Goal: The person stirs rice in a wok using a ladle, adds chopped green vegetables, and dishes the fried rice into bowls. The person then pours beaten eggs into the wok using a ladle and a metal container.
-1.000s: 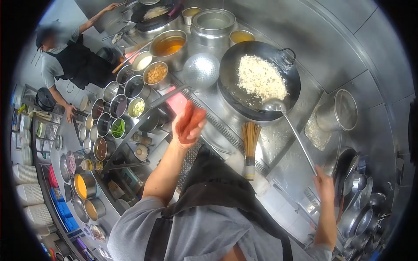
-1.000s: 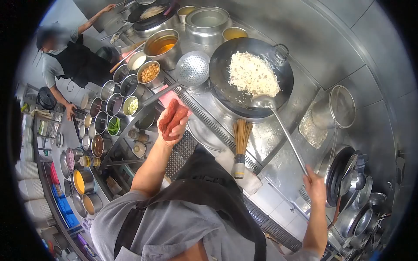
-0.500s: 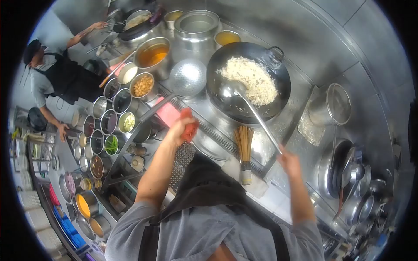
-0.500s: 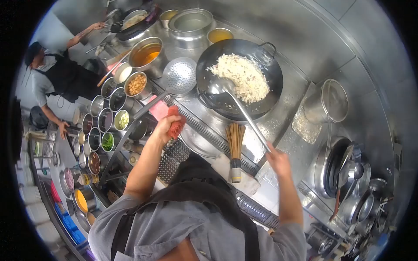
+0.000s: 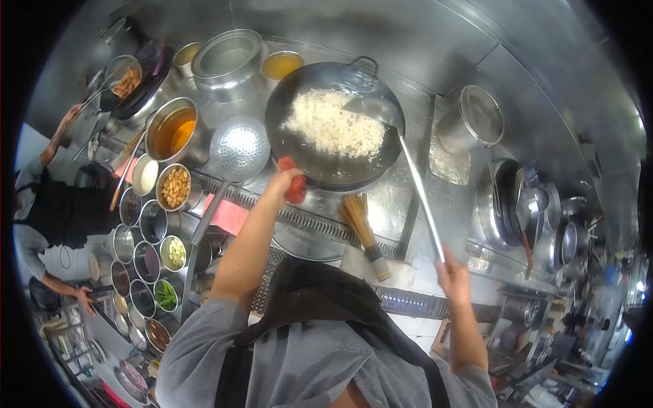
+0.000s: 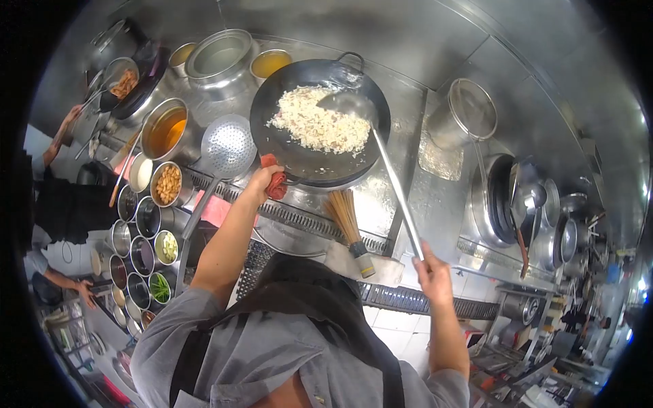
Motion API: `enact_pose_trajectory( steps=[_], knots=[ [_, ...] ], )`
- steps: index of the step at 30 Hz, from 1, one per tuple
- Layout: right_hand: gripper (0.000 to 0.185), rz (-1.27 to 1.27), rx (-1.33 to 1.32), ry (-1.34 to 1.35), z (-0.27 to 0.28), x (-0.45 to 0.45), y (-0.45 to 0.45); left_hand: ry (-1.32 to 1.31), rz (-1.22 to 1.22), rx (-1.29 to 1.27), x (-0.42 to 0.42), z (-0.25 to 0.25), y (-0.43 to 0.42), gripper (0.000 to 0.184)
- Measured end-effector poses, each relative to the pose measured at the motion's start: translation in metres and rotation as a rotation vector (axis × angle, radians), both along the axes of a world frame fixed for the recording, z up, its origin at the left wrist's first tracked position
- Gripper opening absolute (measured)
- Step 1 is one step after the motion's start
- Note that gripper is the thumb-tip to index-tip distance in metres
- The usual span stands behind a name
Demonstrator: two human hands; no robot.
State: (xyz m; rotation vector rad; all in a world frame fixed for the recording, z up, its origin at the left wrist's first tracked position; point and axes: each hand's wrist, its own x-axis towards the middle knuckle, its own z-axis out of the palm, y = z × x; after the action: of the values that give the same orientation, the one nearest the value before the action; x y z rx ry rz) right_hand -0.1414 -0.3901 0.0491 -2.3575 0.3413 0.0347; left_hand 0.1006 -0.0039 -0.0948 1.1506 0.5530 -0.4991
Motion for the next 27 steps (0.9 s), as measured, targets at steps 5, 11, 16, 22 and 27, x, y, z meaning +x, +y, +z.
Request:
enact_pose_trajectory(
  steps=[5, 11, 16, 22, 27],
  knots=[
    [0.037, -0.011, -0.188, 0.100, -0.015, -0.014, 0.007, -0.040, 0.030, -0.086, 0.008, -0.030, -0.004, 0.019],
    [0.041, 0.273, -0.391, 0.046, 0.090, -0.043, 0.026, -0.010, 0.247, -0.234, -0.092, 0.080, -0.028, 0.014],
    [0.041, 0.299, -0.197, 0.300, 0.077, -0.010, 0.030, -0.028, 0.165, -0.371, -0.075, 0.071, -0.010, 0.012],
    [0.042, 0.265, -0.289, -0.098, -0.020, 0.038, 0.078, -0.055, 0.163, -0.349, -0.164, -0.014, 0.010, 0.033],
    [0.038, 0.164, -0.156, 0.186, 0.056, -0.015, 0.055, -0.034, 0.178, -0.295, -0.149, 0.099, 0.004, 0.023]
  ],
)
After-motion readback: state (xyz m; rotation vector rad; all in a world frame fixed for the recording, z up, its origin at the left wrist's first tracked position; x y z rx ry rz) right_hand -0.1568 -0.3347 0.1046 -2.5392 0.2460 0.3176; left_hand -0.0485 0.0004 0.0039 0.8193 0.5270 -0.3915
